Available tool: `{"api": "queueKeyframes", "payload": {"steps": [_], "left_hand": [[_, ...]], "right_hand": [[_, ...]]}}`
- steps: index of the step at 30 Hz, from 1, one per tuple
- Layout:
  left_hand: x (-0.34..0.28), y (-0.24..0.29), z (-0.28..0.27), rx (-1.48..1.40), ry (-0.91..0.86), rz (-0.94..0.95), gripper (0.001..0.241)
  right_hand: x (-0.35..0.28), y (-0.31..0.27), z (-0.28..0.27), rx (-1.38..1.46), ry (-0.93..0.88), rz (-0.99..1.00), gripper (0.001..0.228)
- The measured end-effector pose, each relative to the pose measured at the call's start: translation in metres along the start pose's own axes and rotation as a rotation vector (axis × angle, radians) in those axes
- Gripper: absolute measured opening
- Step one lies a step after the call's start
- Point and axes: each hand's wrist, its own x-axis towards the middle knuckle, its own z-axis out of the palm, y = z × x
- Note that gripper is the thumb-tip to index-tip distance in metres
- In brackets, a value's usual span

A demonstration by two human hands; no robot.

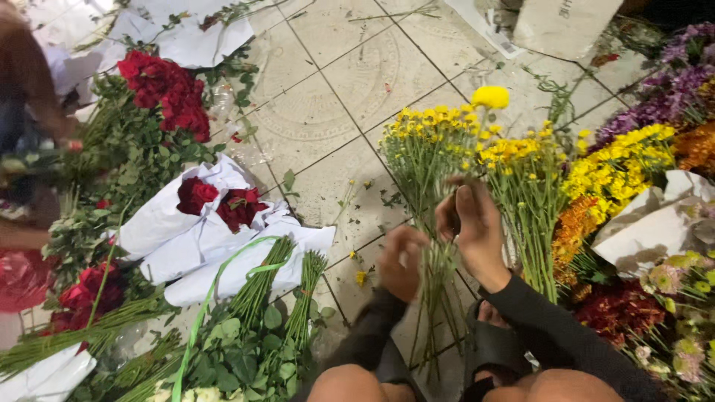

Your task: The person gathers yellow flowers into a bunch by hand, pulls off individual blooms and leaves from the stems, and places the bunch onto a larger pile of flowers on the floor.

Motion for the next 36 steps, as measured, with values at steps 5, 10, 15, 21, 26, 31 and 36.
{"api": "queueKeyframes", "payload": {"steps": [5, 10, 15, 21, 26, 31, 36], "left_hand": [[0.075, 0.087, -0.025, -0.161, -0.37, -0.273, 0.053], [0.093, 0.105, -0.026, -0.202, -0.21, -0.221, 0.035], [0.146, 0.131, -0.077, 0.255, -0.009, -0.041, 0.043], [0.225, 0.122, -0.186, -0.207, 0.606, 0.004, 0.026], [0.186, 0.111, -0.146, -0.367, 0.532, -0.365, 0.028], [0.08, 0.054, -0.071, -0.242, 0.117, -0.475, 0.043], [-0.009, -0.028, -0.029, -0.34, -0.211, -0.591, 0.024]], "right_hand": [[-0.024, 0.014, 0.009, -0.097, 0.106, 0.308, 0.047], [-0.041, 0.063, 0.025, 0.009, -0.119, 0.01, 0.043], [-0.073, 0.078, 0.031, -0.294, -0.34, 0.394, 0.038], [-0.113, 0.123, 0.01, -0.388, -1.054, 0.381, 0.028], [-0.115, 0.169, -0.001, -0.591, -0.929, 0.293, 0.025], [-0.092, 0.142, 0.008, -0.453, -0.633, 0.331, 0.025], [-0.09, 0.147, -0.009, -0.523, -0.694, 0.349, 0.03]]}}
